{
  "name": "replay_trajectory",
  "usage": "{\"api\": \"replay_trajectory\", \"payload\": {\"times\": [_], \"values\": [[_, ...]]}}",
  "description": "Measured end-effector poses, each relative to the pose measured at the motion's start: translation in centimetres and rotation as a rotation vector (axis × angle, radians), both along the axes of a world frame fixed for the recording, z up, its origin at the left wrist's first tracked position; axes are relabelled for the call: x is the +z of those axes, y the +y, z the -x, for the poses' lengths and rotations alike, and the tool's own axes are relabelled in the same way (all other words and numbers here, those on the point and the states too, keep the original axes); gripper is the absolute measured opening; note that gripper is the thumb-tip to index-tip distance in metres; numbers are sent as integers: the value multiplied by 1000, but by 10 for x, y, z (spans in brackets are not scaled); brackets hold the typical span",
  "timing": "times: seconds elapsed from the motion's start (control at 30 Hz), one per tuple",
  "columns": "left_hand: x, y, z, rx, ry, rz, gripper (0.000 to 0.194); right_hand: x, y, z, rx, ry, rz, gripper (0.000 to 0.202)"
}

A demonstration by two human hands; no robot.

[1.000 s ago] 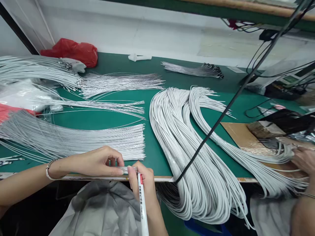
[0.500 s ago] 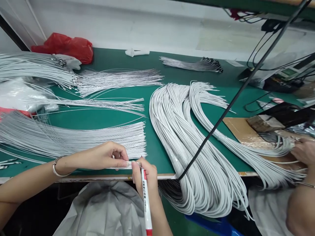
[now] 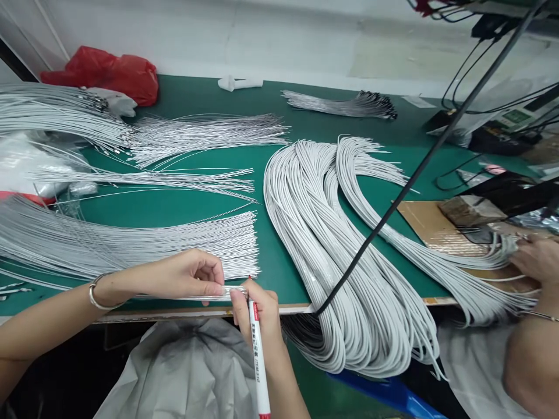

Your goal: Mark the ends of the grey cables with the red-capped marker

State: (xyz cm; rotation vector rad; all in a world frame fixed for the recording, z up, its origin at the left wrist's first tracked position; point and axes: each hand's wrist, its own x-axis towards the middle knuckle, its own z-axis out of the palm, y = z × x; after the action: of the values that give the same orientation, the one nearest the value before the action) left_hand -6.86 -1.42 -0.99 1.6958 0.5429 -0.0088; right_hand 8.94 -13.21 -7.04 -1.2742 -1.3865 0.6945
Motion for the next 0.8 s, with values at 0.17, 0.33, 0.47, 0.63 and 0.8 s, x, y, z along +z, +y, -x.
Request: {"api": "replay_trajectory", "payload": {"times": [0.17, 0.33, 0.47, 0.63, 0.8], "values": [[6, 0, 1, -103, 8, -167, 29, -1, 0, 0, 18, 8, 18, 32], [16, -2, 1, -152, 60, -278, 30, -2, 0, 2, 34, 53, 61, 33], [16, 0, 2, -156, 45, -213, 32, 1, 0, 3, 46, 63, 76, 36], [11, 4, 1, -215, 6, -78, 33, 4, 0, 3, 38, 83, 85, 39], [6, 3, -1, -175, -11, 39, 31, 6, 0, 3, 9, 103, 101, 40]]}}
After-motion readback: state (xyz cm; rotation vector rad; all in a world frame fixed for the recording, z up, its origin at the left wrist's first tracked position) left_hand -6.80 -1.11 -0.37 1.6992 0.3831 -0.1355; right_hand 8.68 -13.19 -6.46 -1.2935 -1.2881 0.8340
